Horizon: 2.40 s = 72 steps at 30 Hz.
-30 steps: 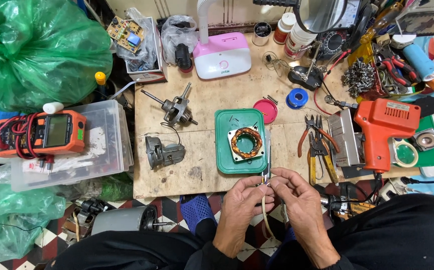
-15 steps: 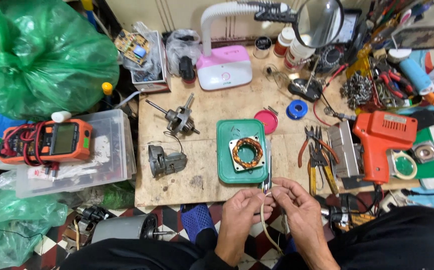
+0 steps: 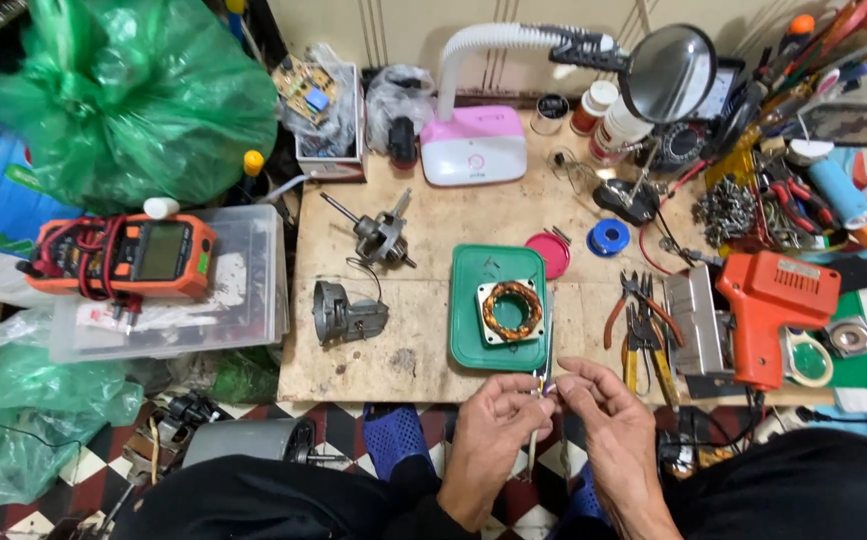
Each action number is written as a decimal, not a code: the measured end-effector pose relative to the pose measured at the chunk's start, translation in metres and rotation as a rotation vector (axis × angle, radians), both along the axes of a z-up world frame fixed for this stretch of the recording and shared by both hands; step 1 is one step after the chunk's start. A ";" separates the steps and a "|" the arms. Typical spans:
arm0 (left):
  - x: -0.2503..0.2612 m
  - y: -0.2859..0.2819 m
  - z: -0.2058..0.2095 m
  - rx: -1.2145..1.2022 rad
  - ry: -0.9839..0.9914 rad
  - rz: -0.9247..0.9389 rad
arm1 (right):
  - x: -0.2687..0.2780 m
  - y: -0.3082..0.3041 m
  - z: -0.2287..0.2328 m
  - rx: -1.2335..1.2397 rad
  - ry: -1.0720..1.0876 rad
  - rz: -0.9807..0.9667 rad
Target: The person works on a copper-wound stator coil, stripping and twisting wires by hand. They then use a heat gun to apply heat to the coil and continue manipulating the wires.
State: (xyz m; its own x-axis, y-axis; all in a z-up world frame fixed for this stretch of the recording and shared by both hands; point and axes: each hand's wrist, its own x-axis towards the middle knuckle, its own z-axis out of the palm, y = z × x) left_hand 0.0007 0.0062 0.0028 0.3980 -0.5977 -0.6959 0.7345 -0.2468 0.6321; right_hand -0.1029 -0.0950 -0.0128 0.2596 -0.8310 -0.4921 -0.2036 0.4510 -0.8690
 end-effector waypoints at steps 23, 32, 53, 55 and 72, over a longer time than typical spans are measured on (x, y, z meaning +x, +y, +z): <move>-0.002 -0.001 -0.032 -0.072 -0.127 0.044 | 0.014 -0.008 0.016 0.035 -0.054 0.144; 0.000 -0.001 -0.010 -0.042 -0.027 0.077 | 0.013 -0.007 0.015 0.010 -0.016 0.117; 0.002 -0.008 -0.006 -0.095 0.176 0.239 | 0.010 -0.007 0.008 -0.044 0.086 0.260; 0.004 -0.012 0.000 -0.111 0.191 0.273 | 0.009 -0.010 0.004 -0.073 0.044 0.269; 0.040 -0.036 -0.013 0.047 -0.154 0.187 | 0.057 -0.067 0.033 -0.356 0.266 0.350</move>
